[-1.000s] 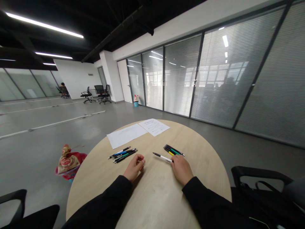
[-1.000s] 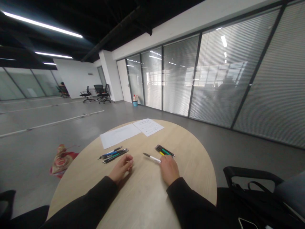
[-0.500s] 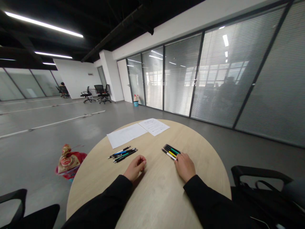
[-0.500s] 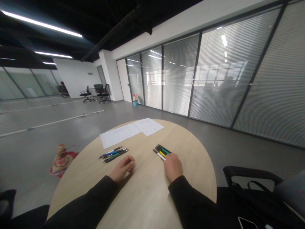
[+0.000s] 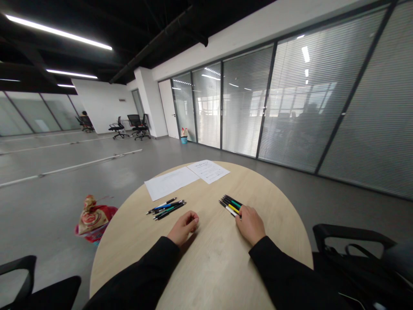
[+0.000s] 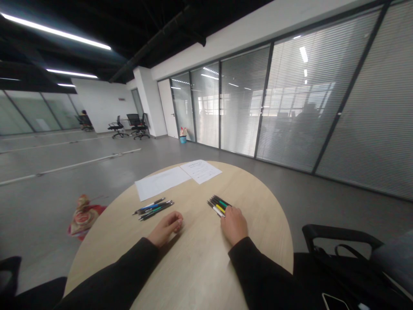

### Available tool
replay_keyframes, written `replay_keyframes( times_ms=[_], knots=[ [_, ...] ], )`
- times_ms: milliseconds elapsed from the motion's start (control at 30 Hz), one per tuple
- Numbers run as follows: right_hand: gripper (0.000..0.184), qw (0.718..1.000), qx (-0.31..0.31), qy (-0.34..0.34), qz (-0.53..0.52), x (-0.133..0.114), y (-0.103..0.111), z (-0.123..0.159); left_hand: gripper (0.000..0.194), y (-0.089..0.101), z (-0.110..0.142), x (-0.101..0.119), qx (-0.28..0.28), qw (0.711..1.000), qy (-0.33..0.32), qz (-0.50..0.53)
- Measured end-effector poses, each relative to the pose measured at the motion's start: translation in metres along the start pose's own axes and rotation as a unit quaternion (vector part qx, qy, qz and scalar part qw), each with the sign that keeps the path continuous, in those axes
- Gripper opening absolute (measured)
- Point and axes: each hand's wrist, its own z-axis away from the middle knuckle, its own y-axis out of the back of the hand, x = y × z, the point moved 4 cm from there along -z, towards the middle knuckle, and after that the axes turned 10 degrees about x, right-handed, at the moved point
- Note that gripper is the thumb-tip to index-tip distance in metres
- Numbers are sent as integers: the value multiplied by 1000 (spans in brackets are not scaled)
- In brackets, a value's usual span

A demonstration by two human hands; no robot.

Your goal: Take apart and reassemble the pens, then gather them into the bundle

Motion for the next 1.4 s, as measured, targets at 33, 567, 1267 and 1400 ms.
replay_keyframes(
  times_ms=[33,567,1267,1400],
  knots=[
    [4,1000,1,2,0,0,-1,0,37,0,0,0,-2,1000,-1,-1],
    [8,999,-9,1,32,4,-7,-2,38,2,-4,-9,-23,999,-12,-30],
    [8,1000,-9,0,28,6,-10,-4,41,0,-3,-8,-29,999,-4,-26],
    [9,999,-18,-9,31,7,-9,-5,41,0,-3,-6,-26,999,-2,-25]
  ],
)
